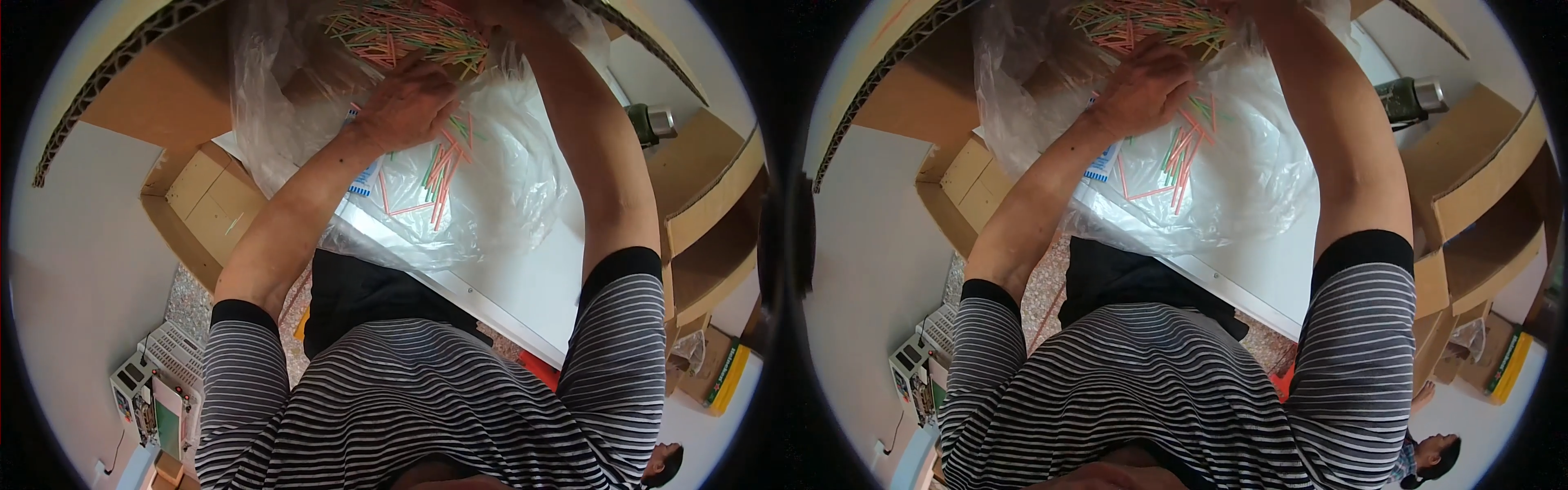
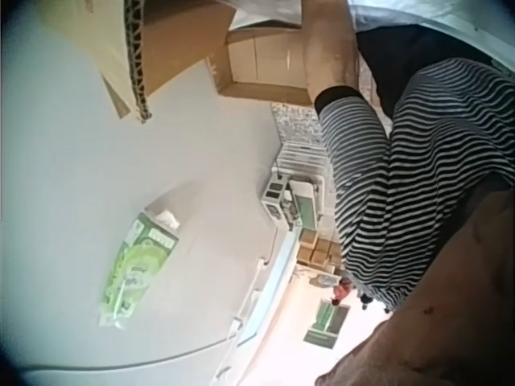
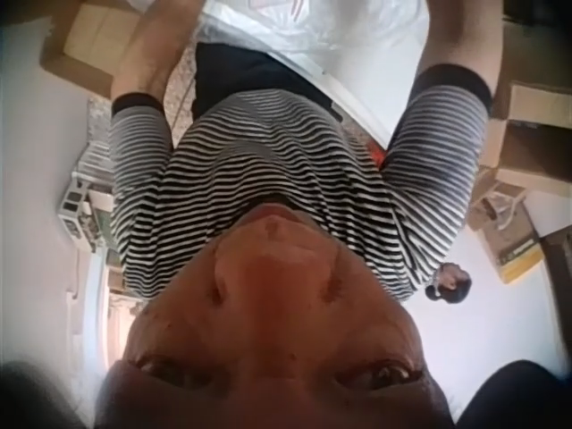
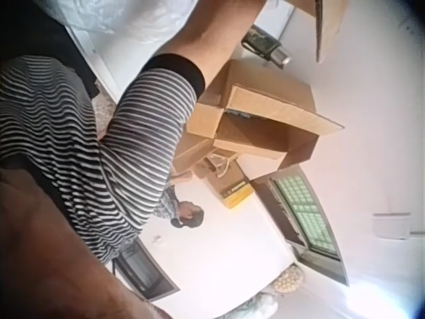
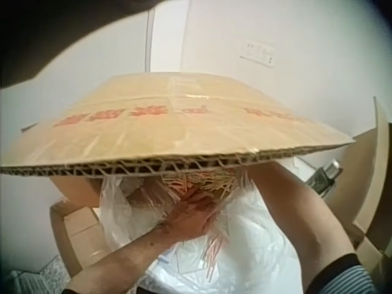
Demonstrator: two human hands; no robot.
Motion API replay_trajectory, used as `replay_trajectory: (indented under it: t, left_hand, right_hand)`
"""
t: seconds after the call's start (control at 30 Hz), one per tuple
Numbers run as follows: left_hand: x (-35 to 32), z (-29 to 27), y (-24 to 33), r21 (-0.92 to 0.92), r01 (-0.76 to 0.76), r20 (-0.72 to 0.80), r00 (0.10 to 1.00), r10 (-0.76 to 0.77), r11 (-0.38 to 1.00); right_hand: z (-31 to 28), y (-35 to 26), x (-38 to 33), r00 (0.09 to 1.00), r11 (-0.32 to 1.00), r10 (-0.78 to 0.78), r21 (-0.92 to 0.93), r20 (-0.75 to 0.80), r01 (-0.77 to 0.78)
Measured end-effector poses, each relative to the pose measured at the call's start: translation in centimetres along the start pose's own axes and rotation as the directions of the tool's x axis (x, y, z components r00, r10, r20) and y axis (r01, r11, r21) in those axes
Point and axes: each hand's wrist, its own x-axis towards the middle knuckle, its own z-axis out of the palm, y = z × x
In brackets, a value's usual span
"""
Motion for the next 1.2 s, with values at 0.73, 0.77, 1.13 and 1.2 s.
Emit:
replay_trajectory:
  t: [0.73, 0.77, 1.13, 1.2]
  left_hand:
    - [-0.4, -1.1, 0.1, -0.02, 0.07, 0.061, 0.996, -0.069, 0.997]
    - [-0.5, -1.1, 0.0, -0.034, 0.073, 0.062, 0.996, -0.071, 0.997]
    - [-1.2, 0.1, -0.4, -0.072, 0.182, 0.153, 0.974, -0.17, 0.981]
    - [-1.0, 0.1, -0.3, -0.034, 0.109, 0.073, 0.992, -0.106, 0.993]
  right_hand:
    - [-1.5, 2.8, 2.7, 0.975, 0.913, -0.209, -0.341, 0.078, 0.224]
    - [-1.6, 2.9, 2.6, 0.973, 0.906, -0.215, -0.355, 0.084, 0.231]
    - [-2.1, 6.1, 1.8, 0.946, 0.801, -0.263, -0.503, 0.19, 0.324]
    - [-2.0, 7.0, 1.5, 0.941, 0.779, -0.26, -0.527, 0.219, 0.338]
